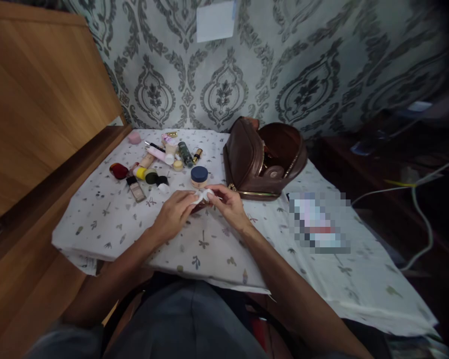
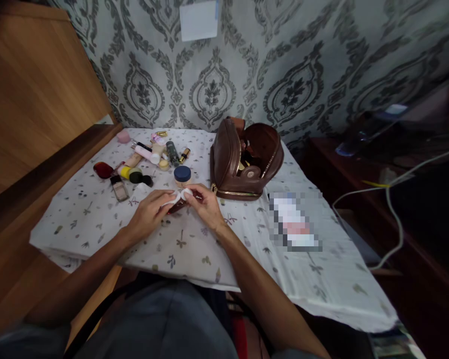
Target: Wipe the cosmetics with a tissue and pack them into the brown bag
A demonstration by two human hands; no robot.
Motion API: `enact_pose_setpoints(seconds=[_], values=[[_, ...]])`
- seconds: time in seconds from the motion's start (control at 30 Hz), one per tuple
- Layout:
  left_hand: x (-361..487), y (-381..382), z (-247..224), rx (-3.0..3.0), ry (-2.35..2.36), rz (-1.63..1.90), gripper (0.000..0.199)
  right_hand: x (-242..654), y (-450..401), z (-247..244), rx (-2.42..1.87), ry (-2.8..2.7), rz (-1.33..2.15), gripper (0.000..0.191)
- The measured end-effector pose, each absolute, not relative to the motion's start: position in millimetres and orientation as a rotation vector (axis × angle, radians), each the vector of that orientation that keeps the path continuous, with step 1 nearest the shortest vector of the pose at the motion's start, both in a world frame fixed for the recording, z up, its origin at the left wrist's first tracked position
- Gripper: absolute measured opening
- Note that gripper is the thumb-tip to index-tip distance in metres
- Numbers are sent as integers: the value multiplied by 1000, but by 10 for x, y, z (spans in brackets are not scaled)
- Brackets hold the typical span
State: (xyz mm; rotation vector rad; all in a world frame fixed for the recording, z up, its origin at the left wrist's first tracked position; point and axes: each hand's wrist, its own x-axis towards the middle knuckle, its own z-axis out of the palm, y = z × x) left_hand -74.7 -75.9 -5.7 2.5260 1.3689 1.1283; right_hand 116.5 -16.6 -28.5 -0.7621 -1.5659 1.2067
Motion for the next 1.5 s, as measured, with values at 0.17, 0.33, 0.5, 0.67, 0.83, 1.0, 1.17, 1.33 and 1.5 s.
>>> enact_pose_setpoints(seconds=[0.17, 0.33, 0.5, 0.67, 0.83, 1.0, 1.17, 1.33, 1.5], values=[[-1053, -811, -223, 2386, 1517, 962, 19, 1150, -165, -285, -775, -1543, 1235, 41], [-960, -877, -175, 2390, 1487, 1069, 20, 1111, -207, -271, -767, -1549, 1218, 39], [-651, -883, -37, 2582, 1322, 1157, 26, 1123, -205, -288, -752, -1623, 1085, 38], [-861, -884, -205, 2646, 1408, 1036, 26, 1134, -163, -327, -768, -1597, 1099, 39], [-1193, -914, -365, 2515, 1571, 882, 20, 1130, -177, -300, -741, -1582, 1162, 38], [-1019, -958, -223, 2452, 1491, 1066, 21, 1142, -226, -243, -689, -1631, 1253, 40], [-744, -971, -80, 2671, 1379, 1136, 30, 1132, -234, -280, -715, -1667, 1191, 37], [-918, -901, -252, 2713, 1446, 1027, 32, 1141, -223, -333, -820, -1737, 977, 32], [-1168, -813, -425, 2540, 1589, 931, 27, 1157, -245, -298, -840, -1766, 857, 30]])
